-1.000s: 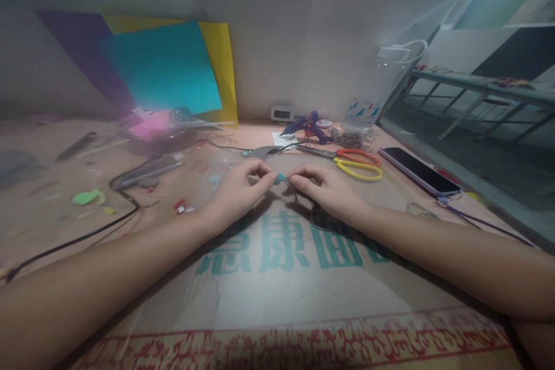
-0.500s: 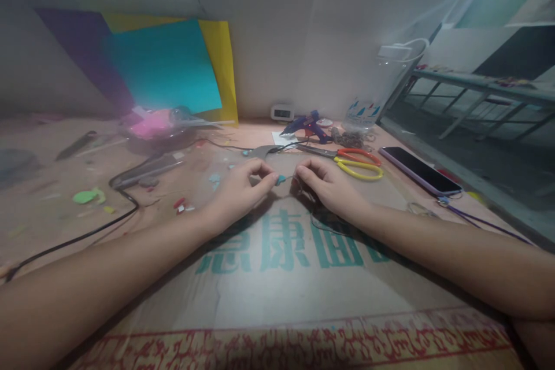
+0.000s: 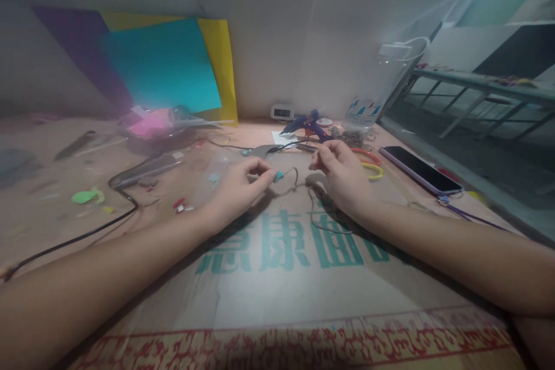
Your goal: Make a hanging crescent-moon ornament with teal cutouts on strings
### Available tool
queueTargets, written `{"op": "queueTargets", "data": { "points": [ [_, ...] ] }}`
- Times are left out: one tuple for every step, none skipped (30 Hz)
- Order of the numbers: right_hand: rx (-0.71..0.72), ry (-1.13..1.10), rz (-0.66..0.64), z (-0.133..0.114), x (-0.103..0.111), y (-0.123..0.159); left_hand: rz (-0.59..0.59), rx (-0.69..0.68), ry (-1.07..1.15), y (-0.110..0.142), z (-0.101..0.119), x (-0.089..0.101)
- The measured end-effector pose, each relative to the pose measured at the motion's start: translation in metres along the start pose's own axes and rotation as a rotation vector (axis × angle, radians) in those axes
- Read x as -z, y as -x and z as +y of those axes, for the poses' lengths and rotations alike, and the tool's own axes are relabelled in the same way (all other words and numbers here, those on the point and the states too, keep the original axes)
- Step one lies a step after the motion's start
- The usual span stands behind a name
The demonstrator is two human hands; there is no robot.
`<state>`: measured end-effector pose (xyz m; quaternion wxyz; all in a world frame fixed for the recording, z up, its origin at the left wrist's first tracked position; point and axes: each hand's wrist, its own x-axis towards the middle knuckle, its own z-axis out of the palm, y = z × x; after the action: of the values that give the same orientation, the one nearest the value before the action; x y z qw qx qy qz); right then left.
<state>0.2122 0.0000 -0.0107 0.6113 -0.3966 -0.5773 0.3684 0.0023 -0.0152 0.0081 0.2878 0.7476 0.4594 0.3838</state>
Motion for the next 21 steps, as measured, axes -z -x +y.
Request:
{"op": "queueTargets", "data": {
  "points": [
    [0.002,-0.043,0.008,0.001,0.0,0.0,0.004,0.026,0.015,-0.001,0.0,0.0],
    [-0.004,-0.079,0.015,0.001,0.0,-0.001,0.012,0.053,0.031,-0.002,-0.001,0.0],
    [-0.017,-0.109,0.022,0.002,0.0,-0.002,0.024,0.078,0.046,-0.003,-0.002,0.0],
    [-0.033,-0.134,0.029,0.002,0.0,-0.003,0.041,0.097,0.058,-0.004,-0.003,0.0],
    [-0.05,-0.153,0.036,0.002,0.0,-0.004,0.059,0.111,0.069,-0.005,-0.005,0.0],
    [-0.065,-0.167,0.043,0.002,0.0,-0.006,0.075,0.119,0.078,-0.006,-0.006,0.0],
    [-0.078,-0.173,0.048,0.002,-0.001,-0.006,0.086,0.124,0.084,-0.007,-0.008,0.0],
    [-0.084,-0.167,0.047,0.001,-0.001,-0.007,0.092,0.125,0.087,-0.008,-0.009,0.0],
    [-0.074,-0.151,0.04,0.0,-0.001,-0.006,0.092,0.126,0.088,-0.008,-0.009,0.0],
    [-0.045,-0.125,0.025,-0.003,-0.001,-0.005,0.089,0.128,0.089,-0.008,-0.01,0.0],
    [0.001,-0.078,0.004,-0.006,0.0,-0.003,0.084,0.131,0.087,-0.008,-0.009,0.0],
    [0.059,-0.01,-0.026,-0.011,0.0,0.0,0.078,0.134,0.082,-0.007,-0.009,0.0],
    [0.126,0.072,-0.061,-0.018,0.0,0.004,0.072,0.136,0.076,-0.007,-0.008,0.001],
    [0.191,0.167,-0.104,-0.026,0.0,0.008,0.066,0.134,0.069,-0.006,-0.007,0.001],
    [0.247,0.267,-0.155,-0.035,0.0,0.011,0.061,0.128,0.062,-0.006,-0.005,0.002],
    [0.292,0.35,-0.207,-0.044,-0.001,0.014,0.058,0.118,0.055,-0.005,-0.004,0.002],
    [0.321,0.426,-0.259,-0.053,-0.001,0.016,0.056,0.106,0.049,-0.005,-0.003,0.002],
    [0.344,0.485,-0.293,-0.061,-0.001,0.017,0.053,0.095,0.047,-0.005,-0.003,0.002],
    [0.355,0.534,-0.317,-0.068,-0.001,0.016,0.045,0.083,0.047,-0.004,-0.003,0.002],
    [0.357,0.576,-0.328,-0.073,-0.001,0.014,0.036,0.072,0.05,-0.004,-0.003,0.002],
    [0.353,0.606,-0.325,-0.076,0.0,0.011,0.026,0.063,0.052,-0.004,-0.003,0.001]
  ]
}}
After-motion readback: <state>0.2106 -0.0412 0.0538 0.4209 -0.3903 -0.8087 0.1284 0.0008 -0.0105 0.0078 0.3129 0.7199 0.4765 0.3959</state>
